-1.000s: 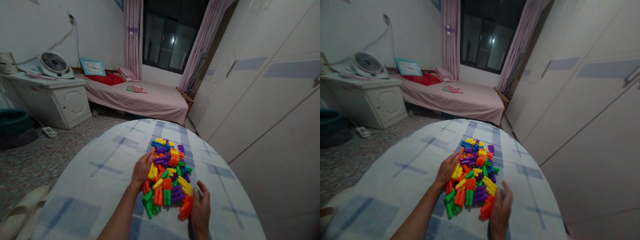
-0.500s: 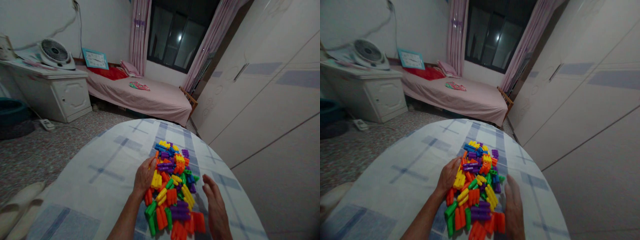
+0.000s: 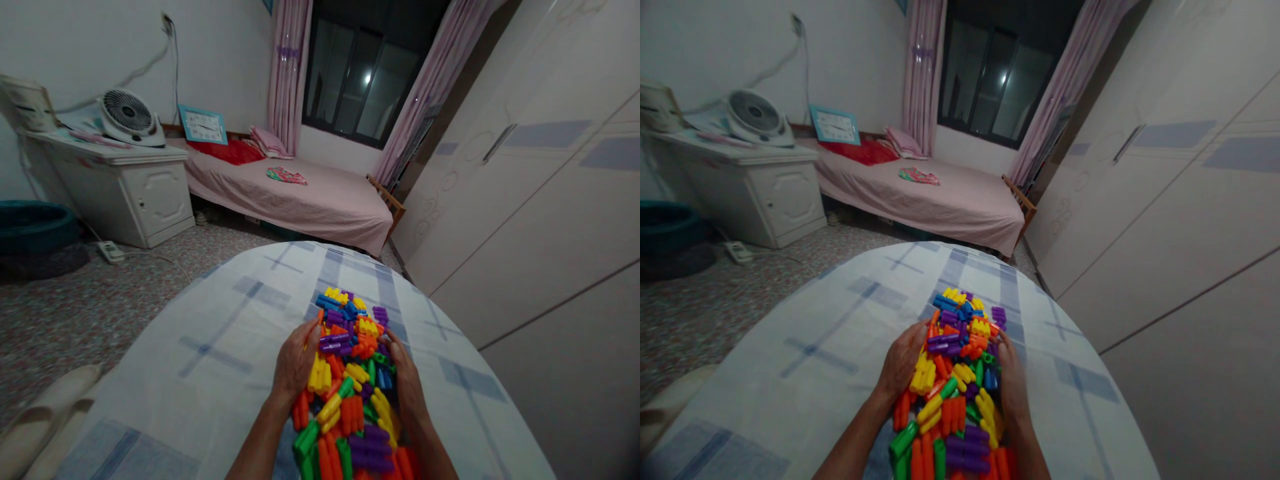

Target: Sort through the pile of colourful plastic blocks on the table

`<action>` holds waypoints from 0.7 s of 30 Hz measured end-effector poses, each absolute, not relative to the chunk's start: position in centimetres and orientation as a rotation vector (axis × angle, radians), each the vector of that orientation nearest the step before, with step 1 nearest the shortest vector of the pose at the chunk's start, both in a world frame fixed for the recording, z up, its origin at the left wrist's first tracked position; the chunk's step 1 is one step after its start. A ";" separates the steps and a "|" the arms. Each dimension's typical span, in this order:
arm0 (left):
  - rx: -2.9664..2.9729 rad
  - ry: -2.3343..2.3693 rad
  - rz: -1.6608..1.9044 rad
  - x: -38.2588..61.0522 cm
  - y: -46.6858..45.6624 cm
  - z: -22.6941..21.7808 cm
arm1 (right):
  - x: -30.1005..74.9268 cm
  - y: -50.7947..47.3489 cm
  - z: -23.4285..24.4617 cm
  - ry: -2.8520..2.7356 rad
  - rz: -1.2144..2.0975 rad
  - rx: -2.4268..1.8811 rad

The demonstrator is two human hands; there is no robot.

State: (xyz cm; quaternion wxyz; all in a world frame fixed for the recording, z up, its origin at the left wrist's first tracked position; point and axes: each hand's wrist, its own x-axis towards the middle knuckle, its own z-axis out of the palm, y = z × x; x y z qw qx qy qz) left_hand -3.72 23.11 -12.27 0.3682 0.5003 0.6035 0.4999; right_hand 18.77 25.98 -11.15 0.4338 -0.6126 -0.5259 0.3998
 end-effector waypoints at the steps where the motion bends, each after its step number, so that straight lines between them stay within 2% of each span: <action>1: 1.291 1.543 1.285 -3.7 23.2 -12.4 | 18.4 25.9 -10.8 -1.283 1.020 -1.522; 7: 1.305 1.536 1.291 -3.6 23.3 -12.6 | 15.6 24.8 -9.5 -1.314 1.092 -1.452; 14: 1.223 1.507 1.334 -3.7 23.3 -12.5 | 11.9 21.5 -6.9 -1.731 1.081 -1.282; 17: 1.185 1.511 1.385 -3.7 23.4 -12.5 | 12.9 23.3 -6.0 -1.896 0.906 -1.198; 21: 1.186 1.558 1.409 -3.9 23.5 -12.5 | 16.3 29.6 -7.3 -1.711 0.481 -1.436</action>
